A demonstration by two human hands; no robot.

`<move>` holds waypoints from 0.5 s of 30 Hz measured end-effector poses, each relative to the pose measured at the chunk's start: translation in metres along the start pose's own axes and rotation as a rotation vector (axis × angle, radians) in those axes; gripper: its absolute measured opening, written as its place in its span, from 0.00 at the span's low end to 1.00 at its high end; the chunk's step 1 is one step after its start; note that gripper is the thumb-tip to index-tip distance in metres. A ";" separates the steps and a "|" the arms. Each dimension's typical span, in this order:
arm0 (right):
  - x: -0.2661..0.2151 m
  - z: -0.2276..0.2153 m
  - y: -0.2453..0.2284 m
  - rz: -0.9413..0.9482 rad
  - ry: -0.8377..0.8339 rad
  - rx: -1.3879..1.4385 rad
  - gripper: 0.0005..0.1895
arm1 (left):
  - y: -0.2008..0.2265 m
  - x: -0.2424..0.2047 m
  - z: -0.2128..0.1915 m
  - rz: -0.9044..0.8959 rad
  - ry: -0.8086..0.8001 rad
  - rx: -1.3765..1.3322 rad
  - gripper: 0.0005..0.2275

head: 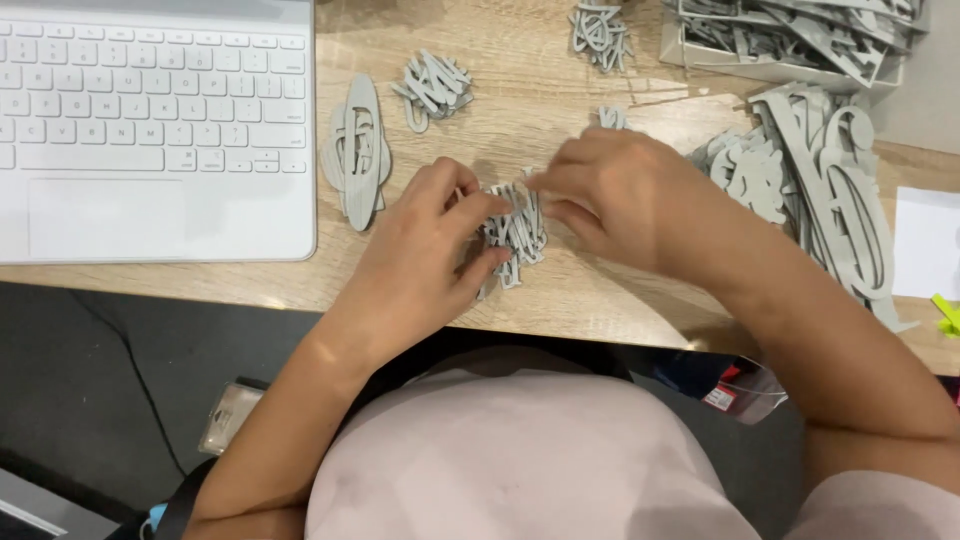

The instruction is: Sorting and organizing small grey foam cutouts of letters and shapes on a wooden desk.

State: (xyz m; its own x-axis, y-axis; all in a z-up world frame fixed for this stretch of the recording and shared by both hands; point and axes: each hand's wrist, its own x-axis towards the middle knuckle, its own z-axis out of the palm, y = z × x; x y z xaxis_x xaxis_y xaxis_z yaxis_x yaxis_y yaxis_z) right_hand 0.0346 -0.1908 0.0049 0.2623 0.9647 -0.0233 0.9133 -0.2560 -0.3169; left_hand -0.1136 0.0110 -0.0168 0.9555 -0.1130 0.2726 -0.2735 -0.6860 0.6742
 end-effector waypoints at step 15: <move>0.010 -0.007 -0.008 0.107 0.140 0.523 0.12 | -0.017 -0.021 0.009 -0.264 0.248 -0.657 0.05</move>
State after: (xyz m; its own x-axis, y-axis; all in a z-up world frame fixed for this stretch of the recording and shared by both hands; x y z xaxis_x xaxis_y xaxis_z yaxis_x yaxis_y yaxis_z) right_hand 0.0323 -0.1794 0.0136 0.4166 0.9085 0.0334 0.6119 -0.2531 -0.7493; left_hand -0.1277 0.0182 -0.0400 0.9666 0.2149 0.1397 -0.1230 -0.0890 0.9884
